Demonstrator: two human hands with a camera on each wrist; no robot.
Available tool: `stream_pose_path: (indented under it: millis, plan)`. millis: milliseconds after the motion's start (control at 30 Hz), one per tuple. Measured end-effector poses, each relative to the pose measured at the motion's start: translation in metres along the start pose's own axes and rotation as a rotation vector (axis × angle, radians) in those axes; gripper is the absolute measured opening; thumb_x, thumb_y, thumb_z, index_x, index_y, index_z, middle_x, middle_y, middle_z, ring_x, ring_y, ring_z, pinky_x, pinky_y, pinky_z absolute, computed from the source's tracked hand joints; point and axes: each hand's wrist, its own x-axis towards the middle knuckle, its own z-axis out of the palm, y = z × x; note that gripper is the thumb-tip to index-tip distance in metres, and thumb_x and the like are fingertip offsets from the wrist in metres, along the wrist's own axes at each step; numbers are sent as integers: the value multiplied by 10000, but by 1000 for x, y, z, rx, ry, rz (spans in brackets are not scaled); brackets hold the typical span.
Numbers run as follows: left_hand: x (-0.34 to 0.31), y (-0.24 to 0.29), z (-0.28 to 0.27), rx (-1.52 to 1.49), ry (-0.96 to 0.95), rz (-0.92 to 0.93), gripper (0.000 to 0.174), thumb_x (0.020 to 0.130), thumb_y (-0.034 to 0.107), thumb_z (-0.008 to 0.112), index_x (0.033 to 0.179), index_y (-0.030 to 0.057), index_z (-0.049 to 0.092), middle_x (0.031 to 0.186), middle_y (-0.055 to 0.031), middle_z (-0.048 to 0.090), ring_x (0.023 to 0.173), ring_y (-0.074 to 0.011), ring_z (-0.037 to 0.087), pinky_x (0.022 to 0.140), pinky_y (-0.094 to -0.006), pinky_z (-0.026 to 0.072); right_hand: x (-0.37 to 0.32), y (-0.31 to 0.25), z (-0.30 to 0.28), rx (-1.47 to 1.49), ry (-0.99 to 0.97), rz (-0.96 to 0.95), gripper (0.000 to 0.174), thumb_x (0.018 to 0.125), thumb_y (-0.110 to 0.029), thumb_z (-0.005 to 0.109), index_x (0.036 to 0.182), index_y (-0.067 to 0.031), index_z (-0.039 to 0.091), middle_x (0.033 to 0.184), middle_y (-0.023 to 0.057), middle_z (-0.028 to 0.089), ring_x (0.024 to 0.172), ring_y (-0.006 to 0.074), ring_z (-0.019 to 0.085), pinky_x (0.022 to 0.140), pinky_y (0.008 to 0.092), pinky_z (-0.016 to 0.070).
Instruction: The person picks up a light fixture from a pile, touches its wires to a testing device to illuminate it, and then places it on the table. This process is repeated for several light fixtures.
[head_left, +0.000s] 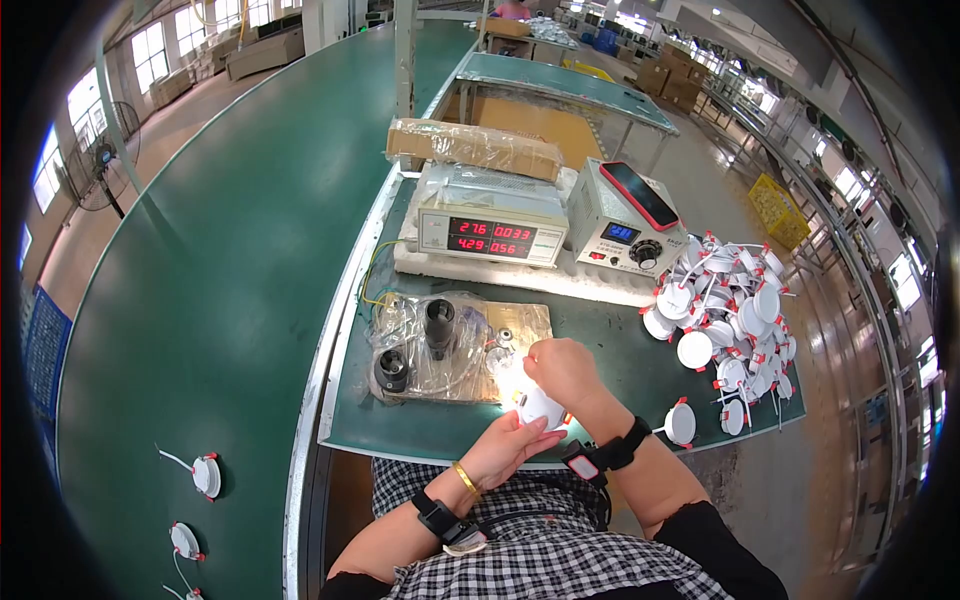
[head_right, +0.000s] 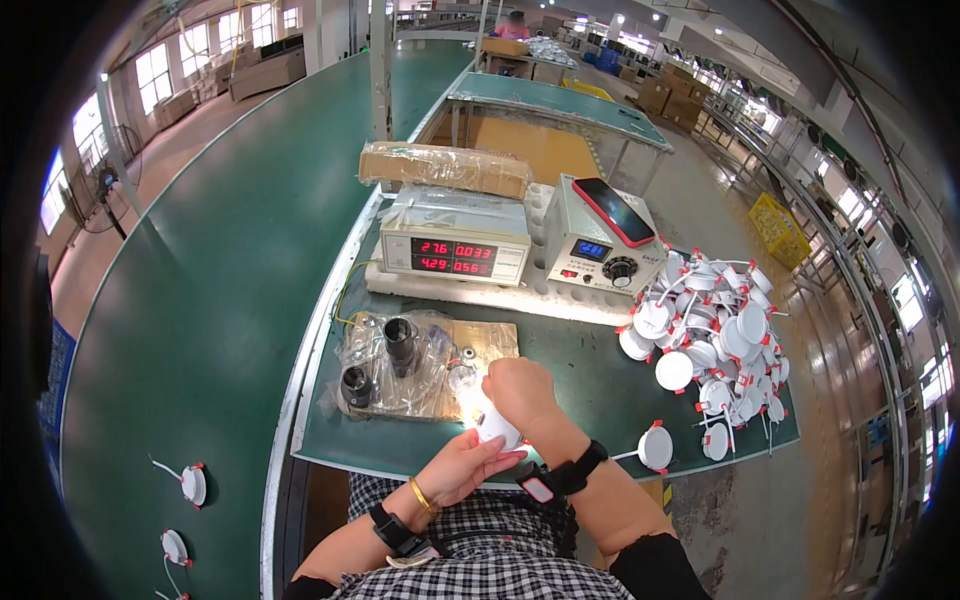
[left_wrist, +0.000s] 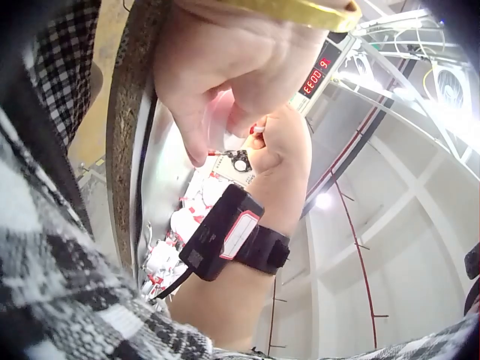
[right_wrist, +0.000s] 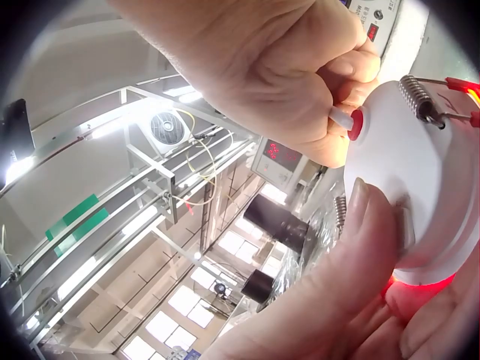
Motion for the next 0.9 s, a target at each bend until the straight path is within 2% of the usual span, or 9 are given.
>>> stream_pose_path:
  millis: [533,633,700,833,900]
  plan:
    - [0,1,-1,0,-6,-16,351,986,174,478,1247,-59,439,1225,-143,542,1134,-225,562,1015,-311,452,-1,-1,-1,13,-5,-8,207,774,-215,587,700,-41,671,689,182,642,676,349,647,624,452,516]
    - [-1,2,0,3,7,-27,359,982,143,474,1265,-71,423,1261,-167,527,1179,-273,538,1040,-331,435,-2,0,0,15,1,-17,196,762,-208,594,698,-39,670,694,178,645,674,347,648,619,451,515]
    - [-1,3,0,-32,7,-10,373,988,162,462,1271,-77,413,1279,-174,515,1185,-281,534,1045,-335,431,1,5,4,6,33,-51,188,754,-203,598,697,-39,670,695,176,645,675,345,648,615,450,514]
    - [0,7,0,-147,-11,-20,573,1020,403,261,1326,-76,336,1291,-251,485,1194,-347,515,1056,-389,419,-2,2,1,-11,36,-43,171,732,-190,607,697,-35,671,697,174,646,683,341,651,605,446,511]
    - [-1,6,1,-155,-19,-15,573,1019,405,270,1326,-73,339,1291,-237,490,1190,-341,519,1056,-385,419,-3,0,-2,0,23,-30,197,770,-201,594,712,-27,667,693,175,639,674,346,641,613,448,505]
